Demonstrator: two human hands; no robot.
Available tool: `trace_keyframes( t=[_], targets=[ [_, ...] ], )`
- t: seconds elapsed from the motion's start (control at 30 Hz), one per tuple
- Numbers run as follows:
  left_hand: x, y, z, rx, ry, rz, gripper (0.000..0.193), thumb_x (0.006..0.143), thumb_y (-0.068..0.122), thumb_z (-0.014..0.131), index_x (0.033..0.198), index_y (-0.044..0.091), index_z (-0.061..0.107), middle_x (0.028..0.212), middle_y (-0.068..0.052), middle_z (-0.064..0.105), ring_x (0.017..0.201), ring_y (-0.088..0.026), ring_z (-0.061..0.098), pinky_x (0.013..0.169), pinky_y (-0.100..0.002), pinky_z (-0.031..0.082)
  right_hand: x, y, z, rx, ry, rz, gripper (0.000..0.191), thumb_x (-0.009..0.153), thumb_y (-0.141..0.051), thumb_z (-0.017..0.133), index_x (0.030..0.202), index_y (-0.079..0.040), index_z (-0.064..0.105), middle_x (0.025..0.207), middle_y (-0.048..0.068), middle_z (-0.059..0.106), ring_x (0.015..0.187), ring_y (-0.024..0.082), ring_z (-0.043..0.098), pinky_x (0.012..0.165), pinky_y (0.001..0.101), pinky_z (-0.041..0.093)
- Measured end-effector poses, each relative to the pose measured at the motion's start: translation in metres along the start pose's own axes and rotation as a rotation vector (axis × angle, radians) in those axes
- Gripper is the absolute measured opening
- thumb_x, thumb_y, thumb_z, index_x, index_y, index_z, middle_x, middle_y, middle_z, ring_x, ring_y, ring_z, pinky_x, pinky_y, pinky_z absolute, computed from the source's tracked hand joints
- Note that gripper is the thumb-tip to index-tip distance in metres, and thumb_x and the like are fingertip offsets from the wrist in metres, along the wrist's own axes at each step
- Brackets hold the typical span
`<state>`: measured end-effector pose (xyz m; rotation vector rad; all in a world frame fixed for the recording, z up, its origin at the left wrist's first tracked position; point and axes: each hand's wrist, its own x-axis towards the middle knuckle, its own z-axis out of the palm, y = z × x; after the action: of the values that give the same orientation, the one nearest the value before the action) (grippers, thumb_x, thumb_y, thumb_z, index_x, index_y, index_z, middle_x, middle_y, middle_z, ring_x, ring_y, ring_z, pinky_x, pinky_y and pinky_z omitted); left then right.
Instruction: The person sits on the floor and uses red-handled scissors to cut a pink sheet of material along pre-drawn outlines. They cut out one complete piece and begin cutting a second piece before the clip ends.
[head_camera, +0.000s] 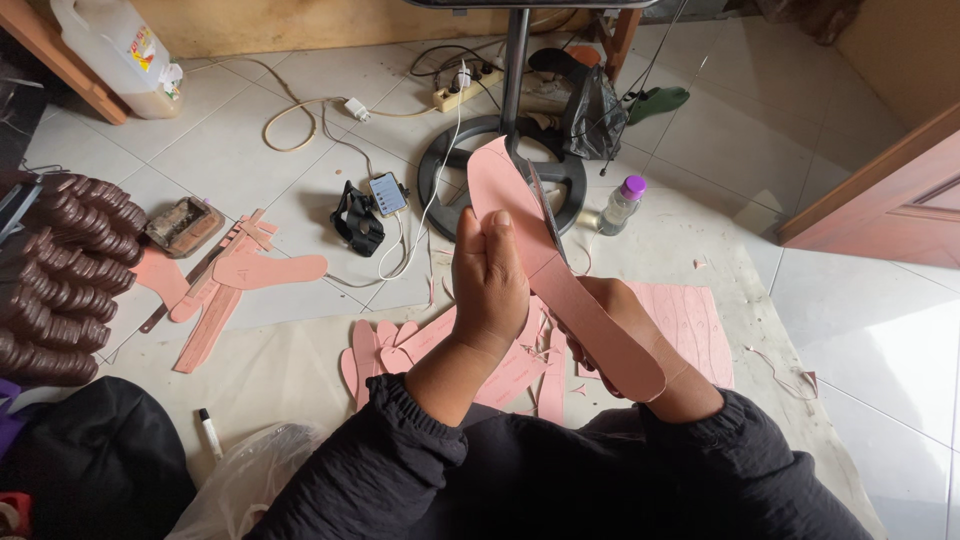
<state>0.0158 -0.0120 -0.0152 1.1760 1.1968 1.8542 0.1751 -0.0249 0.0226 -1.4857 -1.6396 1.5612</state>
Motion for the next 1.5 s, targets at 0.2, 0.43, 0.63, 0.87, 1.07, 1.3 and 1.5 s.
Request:
trace_keyframes(
  t=[0.2, 0.43, 0.63, 0.87, 1.07, 1.3, 1.5],
  targets=[
    [0.001, -0.001, 0.0, 0.01, 0.017, 0.01, 0.028, 0.11, 0.026, 0.046, 0.094, 0.004, 0.046, 0.075, 0.001, 0.048, 0.068, -0.006, 0.043, 0.062, -0.026, 0.045, 0.003, 0.0, 0.003, 0.037, -0.023, -0.041, 0.018, 0.09, -0.012, 0.061, 0.079, 0.003, 0.061, 0.05, 0.007, 0.055, 0.034, 0.013, 0.051, 0.028, 0.0288, 0.037],
    [0.001, 0.003, -0.001, 0.01, -0.014, 0.004, 0.026, 0.11, 0.026, 0.046, 0.097, 0.004, 0.047, 0.075, 0.001, 0.05, 0.069, -0.007, 0.045, 0.064, -0.025, 0.045, 0.001, 0.006, 0.003, -0.028, 0.004, -0.131, 0.026, 0.093, -0.018, 0.061, 0.079, 0.004, 0.063, 0.057, 0.006, 0.059, 0.044, 0.012, 0.055, 0.038, 0.0268, 0.043],
    [-0.007, 0.007, 0.005, -0.055, -0.145, -0.076, 0.023, 0.11, 0.024, 0.045, 0.101, 0.004, 0.05, 0.078, 0.001, 0.052, 0.07, -0.006, 0.045, 0.065, -0.025, 0.044, 0.01, 0.012, -0.004, 0.0, -0.066, -0.235, 0.021, 0.09, -0.018, 0.064, 0.085, 0.002, 0.064, 0.06, 0.006, 0.063, 0.047, 0.012, 0.058, 0.04, 0.0278, 0.046],
    [-0.01, 0.004, 0.008, -0.056, -0.105, -0.018, 0.024, 0.111, 0.024, 0.046, 0.1, 0.003, 0.049, 0.083, -0.001, 0.054, 0.076, -0.008, 0.047, 0.071, -0.027, 0.047, 0.015, 0.023, -0.007, -0.004, -0.052, -0.205, 0.021, 0.087, -0.019, 0.067, 0.088, 0.002, 0.064, 0.063, 0.008, 0.065, 0.049, 0.013, 0.061, 0.041, 0.0294, 0.049],
    [-0.011, 0.002, 0.011, -0.081, -0.075, -0.038, 0.025, 0.11, 0.024, 0.046, 0.097, 0.004, 0.048, 0.081, -0.001, 0.054, 0.075, -0.008, 0.048, 0.069, -0.027, 0.047, 0.013, 0.022, -0.004, 0.004, -0.031, -0.128, 0.025, 0.085, -0.021, 0.067, 0.084, 0.003, 0.062, 0.06, 0.008, 0.064, 0.047, 0.015, 0.061, 0.041, 0.0304, 0.049],
    [-0.01, -0.002, 0.011, -0.096, -0.057, -0.084, 0.026, 0.11, 0.025, 0.046, 0.095, 0.004, 0.047, 0.079, 0.001, 0.05, 0.074, -0.007, 0.044, 0.068, -0.026, 0.045, 0.005, 0.013, 0.0, 0.007, -0.027, -0.17, 0.026, 0.087, -0.021, 0.065, 0.078, 0.002, 0.06, 0.056, 0.007, 0.063, 0.046, 0.014, 0.06, 0.04, 0.0289, 0.047],
    [-0.01, -0.008, 0.011, -0.109, -0.027, -0.095, 0.025, 0.11, 0.024, 0.047, 0.096, 0.003, 0.048, 0.078, 0.001, 0.048, 0.073, -0.007, 0.042, 0.066, -0.026, 0.044, 0.007, 0.007, 0.007, 0.072, -0.035, -0.129, 0.028, 0.091, -0.021, 0.06, 0.076, 0.003, 0.059, 0.055, 0.009, 0.061, 0.042, 0.016, 0.058, 0.037, 0.0302, 0.046]
  ],
)
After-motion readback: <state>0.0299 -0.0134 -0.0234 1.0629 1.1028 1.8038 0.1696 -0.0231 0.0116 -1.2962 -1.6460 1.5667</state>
